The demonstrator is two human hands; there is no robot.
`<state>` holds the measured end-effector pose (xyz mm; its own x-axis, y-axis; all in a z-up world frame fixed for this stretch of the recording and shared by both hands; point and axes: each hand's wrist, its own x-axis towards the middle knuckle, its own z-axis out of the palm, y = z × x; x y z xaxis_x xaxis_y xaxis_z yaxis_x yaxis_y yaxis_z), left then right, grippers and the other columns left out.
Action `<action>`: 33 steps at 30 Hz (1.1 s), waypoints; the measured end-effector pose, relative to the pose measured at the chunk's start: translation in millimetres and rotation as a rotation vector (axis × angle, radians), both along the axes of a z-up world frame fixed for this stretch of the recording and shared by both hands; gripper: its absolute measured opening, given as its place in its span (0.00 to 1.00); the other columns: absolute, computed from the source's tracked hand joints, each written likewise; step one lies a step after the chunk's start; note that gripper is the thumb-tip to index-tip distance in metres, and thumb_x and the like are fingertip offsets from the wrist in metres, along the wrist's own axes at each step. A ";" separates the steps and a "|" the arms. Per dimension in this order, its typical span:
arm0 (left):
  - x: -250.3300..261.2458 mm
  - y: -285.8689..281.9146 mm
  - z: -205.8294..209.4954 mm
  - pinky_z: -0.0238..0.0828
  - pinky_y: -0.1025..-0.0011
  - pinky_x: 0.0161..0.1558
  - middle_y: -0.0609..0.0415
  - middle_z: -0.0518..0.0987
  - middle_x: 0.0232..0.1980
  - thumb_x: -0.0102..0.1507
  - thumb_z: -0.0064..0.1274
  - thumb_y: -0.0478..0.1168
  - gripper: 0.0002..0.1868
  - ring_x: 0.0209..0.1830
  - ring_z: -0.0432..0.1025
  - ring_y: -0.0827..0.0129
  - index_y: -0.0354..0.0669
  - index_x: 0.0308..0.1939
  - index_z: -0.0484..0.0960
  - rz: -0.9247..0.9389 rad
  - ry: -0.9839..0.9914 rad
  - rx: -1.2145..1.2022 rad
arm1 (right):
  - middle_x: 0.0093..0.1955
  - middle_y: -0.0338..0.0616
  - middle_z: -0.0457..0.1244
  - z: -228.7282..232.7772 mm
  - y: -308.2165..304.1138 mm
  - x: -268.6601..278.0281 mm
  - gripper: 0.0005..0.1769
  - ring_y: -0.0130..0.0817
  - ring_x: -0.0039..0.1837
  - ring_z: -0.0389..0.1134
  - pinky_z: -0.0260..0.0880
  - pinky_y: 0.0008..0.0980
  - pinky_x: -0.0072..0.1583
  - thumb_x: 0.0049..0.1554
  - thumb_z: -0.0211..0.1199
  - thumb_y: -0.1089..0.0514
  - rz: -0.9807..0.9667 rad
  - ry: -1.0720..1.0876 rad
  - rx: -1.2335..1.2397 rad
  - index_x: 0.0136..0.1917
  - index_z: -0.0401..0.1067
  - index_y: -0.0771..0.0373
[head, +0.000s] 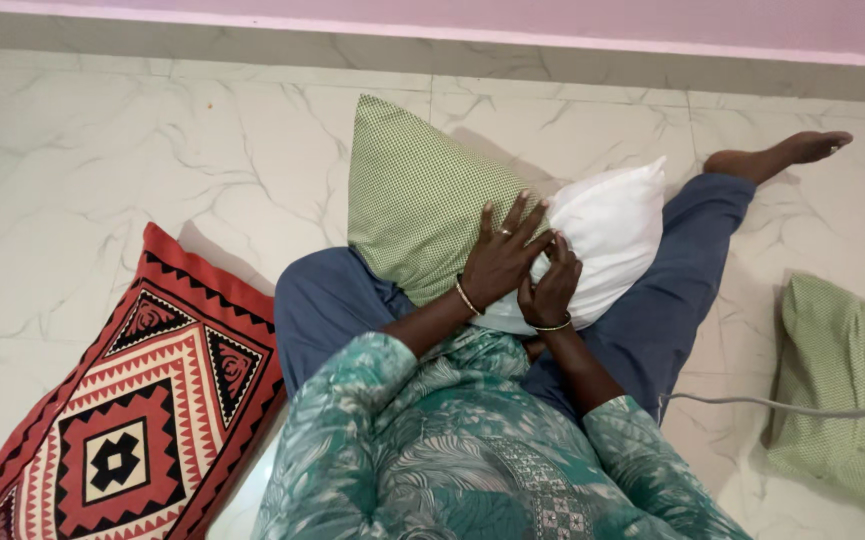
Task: The person sits on the floor and inserts several pillows into pillowcases one by one. They handle a pink pillow, a white pillow, and a green pillow, placing each into a matching case and smoothing the fabric.
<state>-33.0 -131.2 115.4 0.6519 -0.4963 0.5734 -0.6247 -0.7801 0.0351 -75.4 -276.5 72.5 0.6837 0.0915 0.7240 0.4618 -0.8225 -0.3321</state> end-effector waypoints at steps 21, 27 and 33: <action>191.8 264.1 -81.2 0.40 0.34 0.72 0.51 0.77 0.64 0.65 0.49 0.46 0.20 0.71 0.62 0.48 0.51 0.60 0.80 0.775 0.455 -0.189 | 0.60 0.50 0.65 -3.5 -5.7 -6.9 0.23 0.48 0.60 0.63 0.54 0.50 0.63 0.58 0.62 0.54 -0.151 0.173 -0.133 0.65 0.71 0.64; 103.3 276.2 -148.9 0.58 0.53 0.74 0.28 0.62 0.77 0.61 0.60 0.64 0.56 0.77 0.59 0.41 0.32 0.78 0.52 0.372 0.938 -1.030 | 0.78 0.57 0.55 -0.7 -30.7 82.6 0.37 0.56 0.80 0.50 0.35 0.69 0.77 0.65 0.61 0.45 -0.200 0.185 -0.023 0.80 0.58 0.65; 87.8 264.1 -160.6 0.52 0.47 0.68 0.28 0.48 0.79 0.43 0.83 0.60 0.86 0.76 0.41 0.32 0.50 0.78 0.22 0.404 1.143 -0.257 | 0.82 0.58 0.46 9.8 39.8 46.2 0.61 0.61 0.81 0.41 0.26 0.83 0.68 0.40 0.74 0.35 -0.027 0.396 -0.290 0.80 0.54 0.52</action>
<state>54.8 132.9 -45.3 0.9219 -0.1010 -0.3741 0.1485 -0.7996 0.5819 -29.2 -236.8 82.4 0.9060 0.2297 0.3556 0.3240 -0.9169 -0.2332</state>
